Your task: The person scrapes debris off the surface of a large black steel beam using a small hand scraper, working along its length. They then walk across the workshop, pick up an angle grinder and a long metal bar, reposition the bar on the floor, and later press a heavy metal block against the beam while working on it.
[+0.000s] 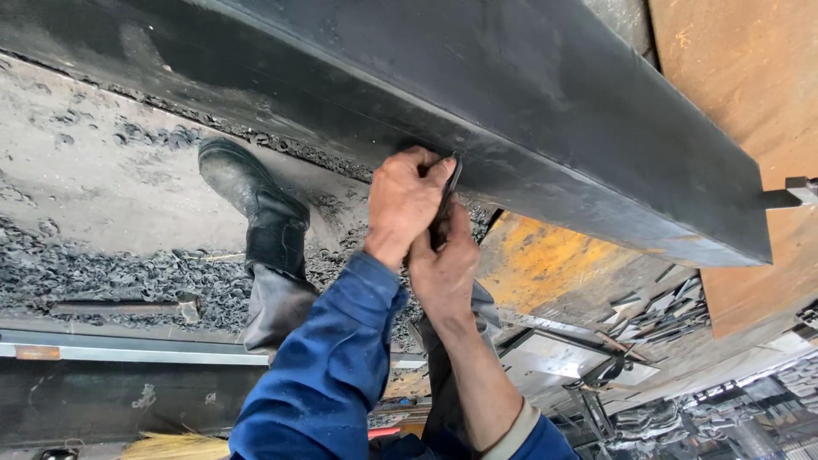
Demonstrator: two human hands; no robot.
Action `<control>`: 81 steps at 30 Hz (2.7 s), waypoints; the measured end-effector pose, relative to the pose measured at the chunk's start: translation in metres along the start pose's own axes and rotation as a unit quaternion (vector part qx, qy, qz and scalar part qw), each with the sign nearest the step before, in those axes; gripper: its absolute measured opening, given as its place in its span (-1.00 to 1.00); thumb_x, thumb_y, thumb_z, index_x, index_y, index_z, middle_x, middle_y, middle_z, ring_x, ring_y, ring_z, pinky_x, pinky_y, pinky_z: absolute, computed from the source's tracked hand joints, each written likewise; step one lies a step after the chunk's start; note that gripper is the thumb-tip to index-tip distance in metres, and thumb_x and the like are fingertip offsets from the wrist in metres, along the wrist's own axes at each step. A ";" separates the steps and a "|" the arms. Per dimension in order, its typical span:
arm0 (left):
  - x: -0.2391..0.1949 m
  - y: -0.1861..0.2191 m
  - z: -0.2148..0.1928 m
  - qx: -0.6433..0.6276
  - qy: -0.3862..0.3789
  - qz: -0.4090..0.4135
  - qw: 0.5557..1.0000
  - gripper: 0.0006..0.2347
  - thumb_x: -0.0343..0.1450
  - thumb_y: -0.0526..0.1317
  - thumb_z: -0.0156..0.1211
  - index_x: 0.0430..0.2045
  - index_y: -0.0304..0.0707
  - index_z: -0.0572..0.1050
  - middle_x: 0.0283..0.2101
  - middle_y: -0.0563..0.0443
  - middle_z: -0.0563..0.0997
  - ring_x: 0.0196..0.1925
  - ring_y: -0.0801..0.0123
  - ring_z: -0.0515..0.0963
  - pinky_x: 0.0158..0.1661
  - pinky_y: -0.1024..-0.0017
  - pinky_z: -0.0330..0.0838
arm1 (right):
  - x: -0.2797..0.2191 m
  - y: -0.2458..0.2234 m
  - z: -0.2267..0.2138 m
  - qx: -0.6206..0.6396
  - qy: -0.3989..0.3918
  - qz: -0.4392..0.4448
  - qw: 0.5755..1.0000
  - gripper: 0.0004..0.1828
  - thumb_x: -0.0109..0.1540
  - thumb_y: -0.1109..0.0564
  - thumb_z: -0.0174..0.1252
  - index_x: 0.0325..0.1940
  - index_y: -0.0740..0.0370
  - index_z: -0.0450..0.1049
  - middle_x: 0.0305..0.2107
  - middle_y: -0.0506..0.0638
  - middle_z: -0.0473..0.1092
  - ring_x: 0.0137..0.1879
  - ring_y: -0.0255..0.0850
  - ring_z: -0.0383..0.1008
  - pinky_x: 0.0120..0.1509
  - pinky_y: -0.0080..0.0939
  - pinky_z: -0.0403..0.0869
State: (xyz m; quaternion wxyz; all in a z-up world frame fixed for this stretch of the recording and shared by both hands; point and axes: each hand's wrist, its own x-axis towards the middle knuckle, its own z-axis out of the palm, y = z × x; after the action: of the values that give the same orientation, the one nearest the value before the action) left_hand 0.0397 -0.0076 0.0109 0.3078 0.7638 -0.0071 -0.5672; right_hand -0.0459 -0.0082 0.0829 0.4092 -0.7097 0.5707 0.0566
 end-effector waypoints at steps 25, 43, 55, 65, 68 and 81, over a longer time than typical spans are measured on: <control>-0.042 -0.105 -0.043 -0.470 -0.042 -0.057 0.880 -0.74 0.57 -0.12 0.13 -0.08 -0.38 0.60 -0.27 0.07 0.67 -0.25 0.52 0.58 -0.17 0.50 0.49 | -0.009 -0.022 0.008 0.399 -0.196 0.293 0.846 -0.66 0.38 0.13 -0.01 0.21 0.26 0.45 -0.51 -0.09 0.44 -0.65 -0.39 0.28 -0.60 -0.34 0.30; 0.041 -0.052 -0.174 -0.572 0.006 0.061 0.818 -0.78 0.53 -0.27 0.22 0.04 -0.31 0.57 -0.18 0.07 0.64 -0.24 0.57 0.56 -0.19 0.53 0.52 | 0.030 -0.165 0.116 0.081 -0.080 -0.016 0.993 -0.62 0.39 0.28 0.01 0.30 0.24 0.45 -0.36 -0.14 0.50 -0.32 -0.50 0.43 -0.27 -0.45 0.44; 0.041 -0.044 -0.179 -0.566 -0.004 0.038 0.824 -0.79 0.52 -0.27 0.19 0.01 -0.33 0.55 -0.06 0.06 0.66 -0.06 0.54 0.60 0.00 0.49 0.54 | 0.031 -0.172 0.117 0.017 -0.066 0.006 0.998 -0.62 0.38 0.25 0.01 0.29 0.23 0.47 -0.51 -0.15 0.46 -0.43 -0.52 0.37 -0.41 -0.42 0.34; 0.051 -0.050 -0.180 -0.519 -0.046 0.014 0.853 -0.77 0.53 -0.20 0.18 0.02 -0.28 0.58 -0.13 0.08 0.66 -0.12 0.53 0.56 -0.11 0.53 0.45 | 0.027 -0.199 0.116 -0.218 -0.037 -0.135 0.966 -0.56 0.35 0.27 0.02 0.34 0.32 0.38 -0.36 0.30 0.52 -0.27 0.09 0.61 -0.25 0.01 0.52; 0.041 -0.030 -0.215 -0.474 -0.091 -0.042 0.875 -0.71 0.46 -0.11 0.15 0.02 -0.16 0.55 -0.09 0.26 0.67 -0.05 0.64 0.60 -0.12 0.56 0.44 | 0.030 -0.199 0.116 -0.312 -0.043 -0.149 0.937 -0.57 0.33 0.24 0.05 0.30 0.35 0.37 -0.33 0.36 0.52 -0.24 0.24 0.58 -0.21 0.13 0.51; 0.051 -0.023 -0.243 -0.383 -0.054 -0.060 0.920 -0.76 0.47 -0.11 0.24 -0.36 -0.38 0.62 -0.50 0.06 0.60 -0.49 0.47 0.49 -0.47 0.38 0.40 | 0.020 -0.189 0.162 0.399 -0.040 0.236 0.885 -0.69 0.40 0.20 -0.06 0.23 0.32 0.32 -0.65 -0.05 0.26 -0.72 -0.31 0.14 -0.68 -0.23 0.22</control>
State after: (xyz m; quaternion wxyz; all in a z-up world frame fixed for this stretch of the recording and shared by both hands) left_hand 0.2619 0.1050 -0.0038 0.5419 0.5547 0.2398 -0.5841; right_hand 0.1855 0.0841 0.0626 0.6552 -0.3275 0.6788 -0.0526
